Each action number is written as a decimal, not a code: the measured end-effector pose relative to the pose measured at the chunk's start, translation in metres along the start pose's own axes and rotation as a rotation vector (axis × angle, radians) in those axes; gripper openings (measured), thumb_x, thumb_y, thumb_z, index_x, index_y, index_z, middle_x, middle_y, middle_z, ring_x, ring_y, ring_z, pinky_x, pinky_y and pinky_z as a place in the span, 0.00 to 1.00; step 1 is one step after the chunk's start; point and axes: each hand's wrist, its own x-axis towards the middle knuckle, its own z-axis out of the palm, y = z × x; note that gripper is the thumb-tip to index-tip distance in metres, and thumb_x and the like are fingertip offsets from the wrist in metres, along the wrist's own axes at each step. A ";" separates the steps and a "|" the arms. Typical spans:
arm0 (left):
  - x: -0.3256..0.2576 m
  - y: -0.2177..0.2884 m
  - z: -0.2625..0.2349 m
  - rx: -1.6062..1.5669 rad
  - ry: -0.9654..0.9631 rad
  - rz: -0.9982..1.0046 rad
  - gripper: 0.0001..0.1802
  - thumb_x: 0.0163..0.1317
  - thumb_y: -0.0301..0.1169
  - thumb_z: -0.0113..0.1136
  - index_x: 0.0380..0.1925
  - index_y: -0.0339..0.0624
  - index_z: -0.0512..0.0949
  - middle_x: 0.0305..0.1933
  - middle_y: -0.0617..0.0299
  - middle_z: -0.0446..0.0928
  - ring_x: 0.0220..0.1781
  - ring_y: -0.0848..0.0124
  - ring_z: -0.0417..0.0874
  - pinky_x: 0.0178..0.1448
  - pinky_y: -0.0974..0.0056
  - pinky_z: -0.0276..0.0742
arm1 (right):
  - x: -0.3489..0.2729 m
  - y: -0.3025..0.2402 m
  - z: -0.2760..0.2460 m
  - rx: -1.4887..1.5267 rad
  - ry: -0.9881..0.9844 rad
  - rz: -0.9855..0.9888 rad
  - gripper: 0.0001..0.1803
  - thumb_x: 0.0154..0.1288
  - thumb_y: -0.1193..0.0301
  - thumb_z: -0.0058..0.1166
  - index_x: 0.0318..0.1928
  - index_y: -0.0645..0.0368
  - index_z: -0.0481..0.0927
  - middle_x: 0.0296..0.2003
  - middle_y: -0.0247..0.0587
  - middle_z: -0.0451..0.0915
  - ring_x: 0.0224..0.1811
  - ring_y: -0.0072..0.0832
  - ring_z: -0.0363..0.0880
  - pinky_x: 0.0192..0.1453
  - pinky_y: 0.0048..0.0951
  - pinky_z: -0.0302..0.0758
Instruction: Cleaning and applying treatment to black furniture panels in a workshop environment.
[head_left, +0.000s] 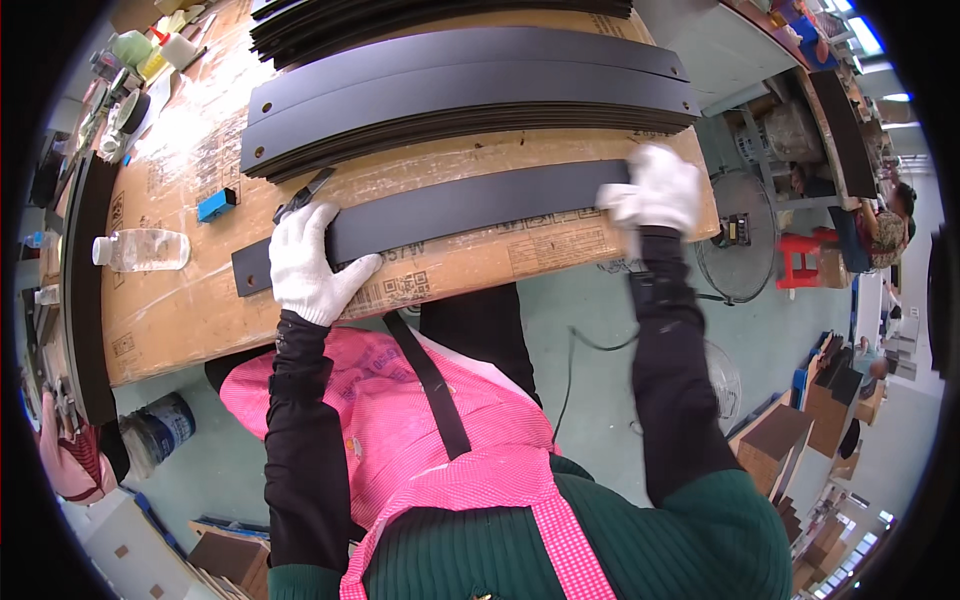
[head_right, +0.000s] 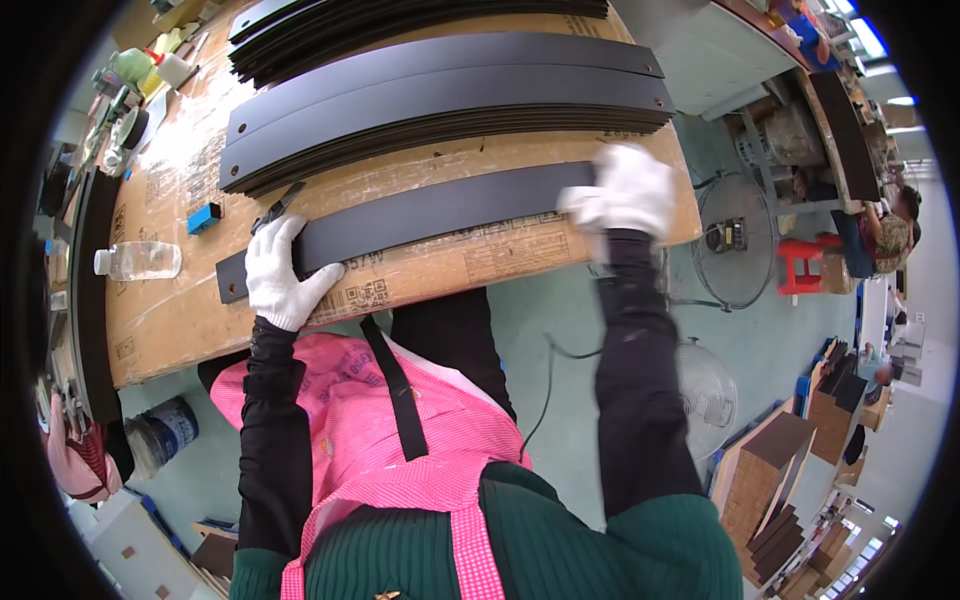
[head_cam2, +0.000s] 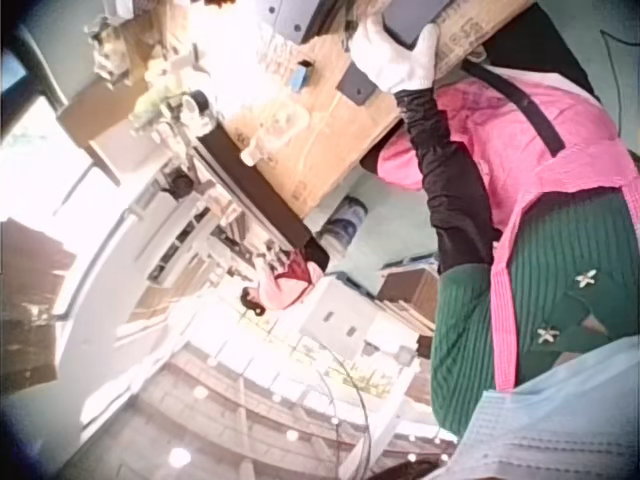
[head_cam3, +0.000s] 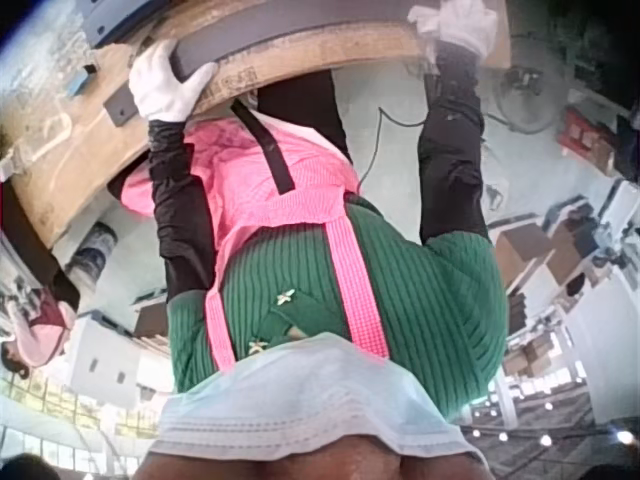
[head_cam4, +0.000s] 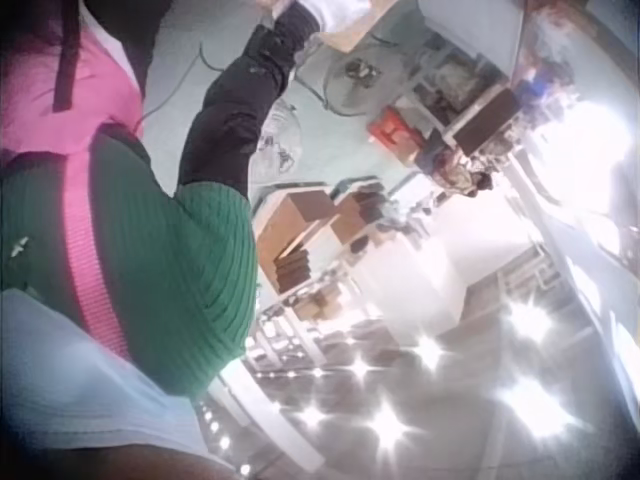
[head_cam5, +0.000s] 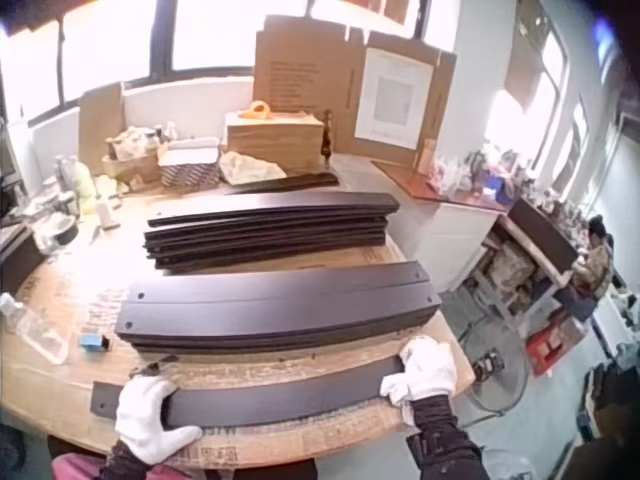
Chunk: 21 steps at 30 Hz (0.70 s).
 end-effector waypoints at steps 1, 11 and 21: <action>0.005 0.002 0.004 -0.024 0.016 0.027 0.41 0.43 0.45 0.84 0.59 0.42 0.81 0.62 0.50 0.81 0.68 0.47 0.78 0.75 0.45 0.72 | 0.005 0.085 0.028 0.332 0.026 0.262 0.17 0.76 0.58 0.52 0.50 0.52 0.90 0.44 0.50 0.91 0.41 0.44 0.92 0.45 0.39 0.88; -0.025 0.034 -0.035 0.103 0.102 0.063 0.42 0.43 0.40 0.84 0.60 0.38 0.79 0.66 0.48 0.78 0.68 0.47 0.77 0.74 0.46 0.71 | 0.035 0.079 -0.040 0.016 0.076 0.013 0.23 0.73 0.49 0.56 0.61 0.44 0.84 0.51 0.53 0.85 0.56 0.57 0.84 0.62 0.53 0.81; -0.095 0.065 0.001 -0.184 -0.227 0.089 0.40 0.49 0.37 0.77 0.63 0.29 0.77 0.74 0.34 0.69 0.81 0.37 0.65 0.86 0.36 0.58 | -0.090 -0.282 -0.031 0.179 -0.258 -0.857 0.16 0.67 0.66 0.55 0.54 0.45 0.83 0.57 0.42 0.82 0.58 0.46 0.80 0.60 0.46 0.83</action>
